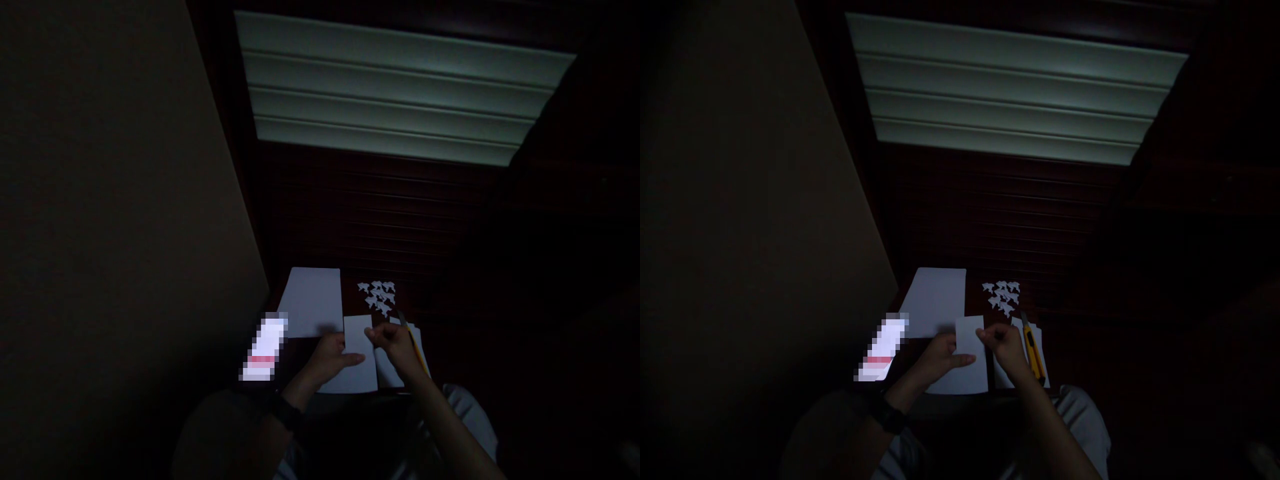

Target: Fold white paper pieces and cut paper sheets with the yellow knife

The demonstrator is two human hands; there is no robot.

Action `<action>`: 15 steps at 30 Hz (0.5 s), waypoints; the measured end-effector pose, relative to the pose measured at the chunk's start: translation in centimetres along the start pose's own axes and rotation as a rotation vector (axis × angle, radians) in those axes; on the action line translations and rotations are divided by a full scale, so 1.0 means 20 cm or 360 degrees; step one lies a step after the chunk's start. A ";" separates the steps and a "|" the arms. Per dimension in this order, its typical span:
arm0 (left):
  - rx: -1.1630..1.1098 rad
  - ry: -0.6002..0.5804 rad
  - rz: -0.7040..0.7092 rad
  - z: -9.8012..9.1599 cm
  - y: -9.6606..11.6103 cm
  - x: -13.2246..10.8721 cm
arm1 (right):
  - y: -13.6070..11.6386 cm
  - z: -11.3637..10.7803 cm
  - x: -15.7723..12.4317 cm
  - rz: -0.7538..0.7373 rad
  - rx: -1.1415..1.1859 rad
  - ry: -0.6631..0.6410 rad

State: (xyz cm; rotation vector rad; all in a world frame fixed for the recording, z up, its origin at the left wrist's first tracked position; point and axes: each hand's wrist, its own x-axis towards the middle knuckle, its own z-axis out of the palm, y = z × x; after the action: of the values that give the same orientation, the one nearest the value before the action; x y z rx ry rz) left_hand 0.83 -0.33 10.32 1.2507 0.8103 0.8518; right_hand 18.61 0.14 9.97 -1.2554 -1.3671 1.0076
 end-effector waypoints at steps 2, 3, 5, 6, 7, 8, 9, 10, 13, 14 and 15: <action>0.0000 0.0005 -0.0004 0.00 0.01 0.00 | 0.01 0.00 0.01 -0.0012 -0.0006 0.0010; -0.0009 0.0023 -0.0001 0.01 0.01 0.00 | 0.01 0.00 0.01 -0.0009 -0.0005 0.0011; -0.0045 0.0079 0.0011 0.01 0.01 0.01 | 0.01 0.00 0.01 0.0000 -0.0006 0.0021; -0.0063 0.0110 0.0013 0.01 0.02 0.01 | 0.02 0.00 0.00 0.0004 -0.0005 0.0028; -0.0073 0.0138 0.0008 0.01 0.02 0.01 | 0.02 0.00 0.00 0.0007 -0.0002 0.0031; -0.0071 0.0164 -0.0003 0.01 0.02 0.01 | 0.02 0.00 0.00 0.0006 0.0000 0.0033; -0.0059 0.0186 -0.0016 0.01 0.02 0.01 | 0.02 0.00 -0.01 0.0003 0.0005 0.0030; -0.0042 0.0204 -0.0025 0.01 0.02 0.01 | 0.02 0.01 -0.01 0.0001 0.0014 0.0017; 0.0003 0.0242 -0.0033 0.01 0.03 0.01 | 0.02 0.01 -0.01 0.0011 0.0058 -0.0049; 0.0003 0.0246 -0.0031 0.01 0.03 0.00 | 0.03 0.01 -0.01 0.0019 0.0070 -0.0064; -0.0006 0.0248 -0.0026 0.01 0.04 0.00 | 0.03 0.00 -0.01 0.0028 0.0075 -0.0071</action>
State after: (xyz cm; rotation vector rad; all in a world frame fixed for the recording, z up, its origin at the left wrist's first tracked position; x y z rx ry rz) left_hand 0.97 -0.30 11.04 1.1832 0.9418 0.9454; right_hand 18.63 0.12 9.31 -1.2183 -1.3609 1.0795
